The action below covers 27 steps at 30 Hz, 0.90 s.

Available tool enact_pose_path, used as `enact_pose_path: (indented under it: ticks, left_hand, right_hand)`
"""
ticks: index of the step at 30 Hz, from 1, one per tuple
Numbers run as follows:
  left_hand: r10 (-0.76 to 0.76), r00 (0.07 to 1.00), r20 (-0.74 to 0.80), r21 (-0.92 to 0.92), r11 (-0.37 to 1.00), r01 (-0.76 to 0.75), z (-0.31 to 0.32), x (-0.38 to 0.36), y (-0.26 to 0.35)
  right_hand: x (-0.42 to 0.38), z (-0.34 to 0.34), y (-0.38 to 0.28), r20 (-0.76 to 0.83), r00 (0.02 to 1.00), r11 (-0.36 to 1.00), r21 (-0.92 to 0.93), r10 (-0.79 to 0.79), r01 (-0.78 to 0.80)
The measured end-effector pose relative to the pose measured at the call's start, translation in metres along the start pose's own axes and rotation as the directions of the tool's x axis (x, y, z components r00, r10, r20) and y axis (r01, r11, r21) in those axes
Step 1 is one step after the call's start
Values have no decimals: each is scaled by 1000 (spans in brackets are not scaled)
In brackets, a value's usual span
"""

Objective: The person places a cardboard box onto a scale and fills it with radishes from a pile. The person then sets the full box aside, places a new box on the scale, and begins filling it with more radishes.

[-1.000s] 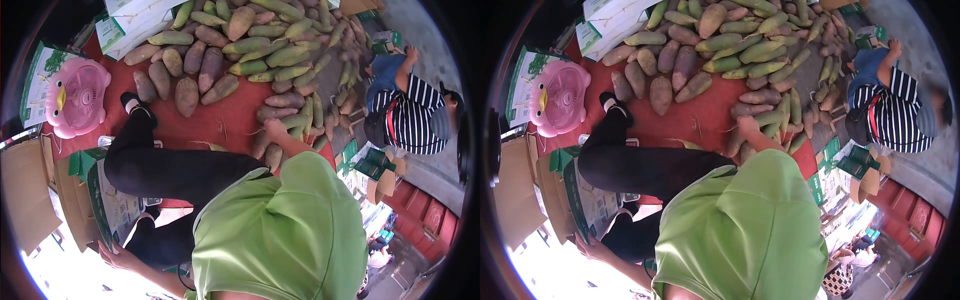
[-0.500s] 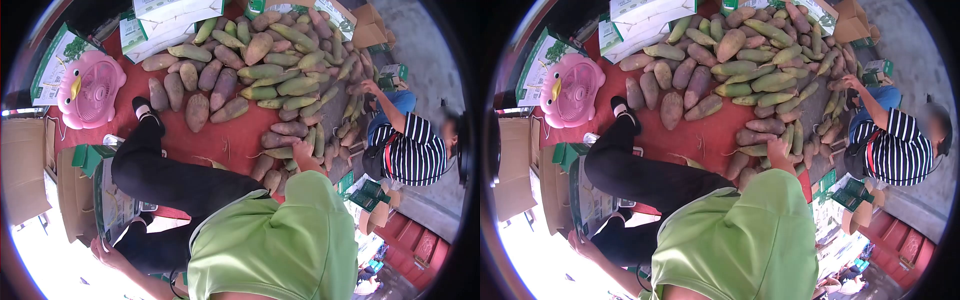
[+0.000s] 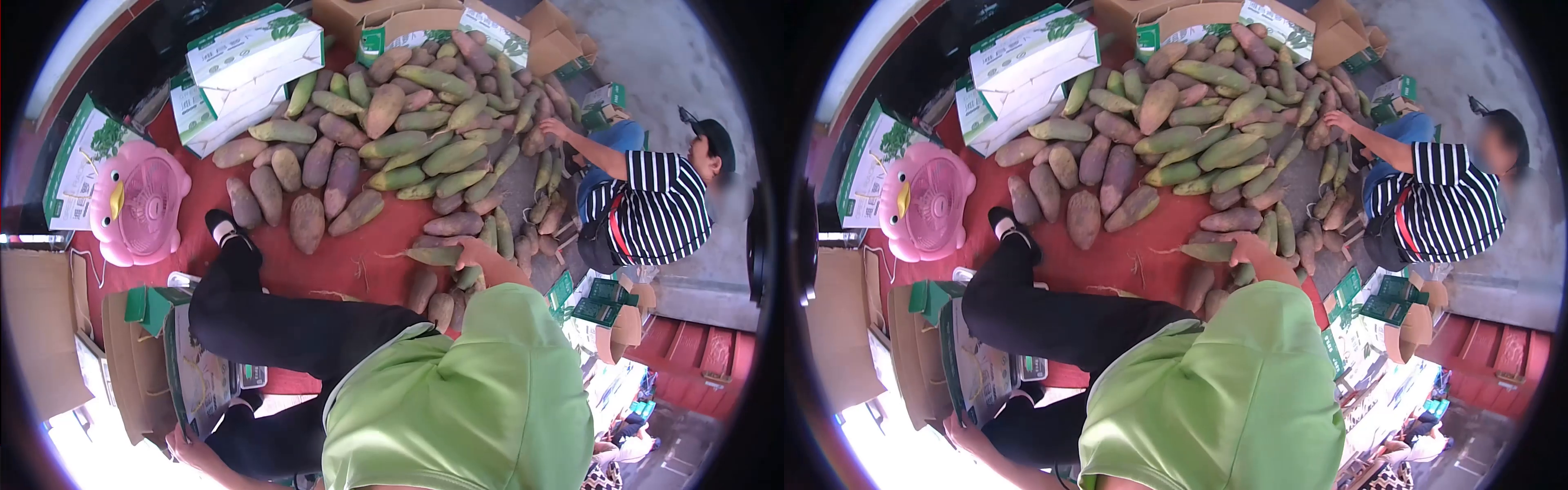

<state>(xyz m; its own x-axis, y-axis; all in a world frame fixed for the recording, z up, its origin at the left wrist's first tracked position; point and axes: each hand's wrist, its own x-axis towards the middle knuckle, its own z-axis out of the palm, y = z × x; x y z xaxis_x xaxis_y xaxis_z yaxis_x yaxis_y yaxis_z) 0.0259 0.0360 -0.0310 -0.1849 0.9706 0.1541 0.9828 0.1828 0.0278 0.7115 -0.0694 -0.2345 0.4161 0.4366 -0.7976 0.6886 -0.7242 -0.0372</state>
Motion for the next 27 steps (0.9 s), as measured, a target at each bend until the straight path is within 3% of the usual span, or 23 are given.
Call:
enact_pose_path:
  ticks: [1, 2, 4, 5, 7, 10, 12, 13, 16, 19, 22, 25, 27]
  left_hand:
    - [-14, 1000, -10, -22, 1000, 14, 0, 0, 2]
    - [-23, 1000, -18, -22, 999, 23, 0, 0, 3]
    - [16, 999, -29, 72, 997, -14, -5, 0, 11]
    - [0, 999, -46, 53, 999, 2, -7, -1, 17]
    - [-1, 998, -58, 72, 997, 5, -5, -1, 18]
    - [-23, 996, -82, 35, 999, 26, -1, -2, 17]
    - [3, 993, -116, 17, 1000, -1, 3, -4, 17]
    - [-19, 994, -107, -57, 998, 13, 4, -5, 15]
    - [-125, 991, -50, -44, 991, 123, 1, -8, 24]
    - [-124, 987, -99, 81, 988, 132, -3, -12, 29]
    - [-157, 983, -97, 107, 980, 167, -1, -12, 28]
    - [-173, 982, -74, 127, 975, 181, 5, -14, 26]
    - [-180, 981, -73, 127, 974, 188, 4, -17, 21]
  right_hand:
    - [37, 22, 29, -52, 997, 997, 44, -64, 66]
    - [37, 11, 32, -57, 996, 996, 40, -74, 77]
    - [30, -17, 23, -53, 993, 956, 271, -106, 116]
    - [32, -22, 21, -46, 991, 956, 263, -124, 131]
    - [37, -39, 10, -214, 961, 797, 541, -178, 268]
    - [-19, -89, -79, -325, 917, 737, 557, -231, 383]
    - [-9, -98, -118, -438, 836, 722, 452, -331, 523]
    - [-17, -106, -145, -461, 778, 657, 433, -427, 617]
    - [-48, -134, -236, -475, 590, 489, 330, -653, 807]
    - [-105, -152, -326, -489, 276, 277, 70, -827, 958]
    - [-156, -155, -408, -405, -14, 38, -119, -914, 992]
    - [-211, -124, -476, -400, -315, -244, -218, -861, 945]
    - [-239, -93, -518, -258, -334, -297, -172, -907, 939]
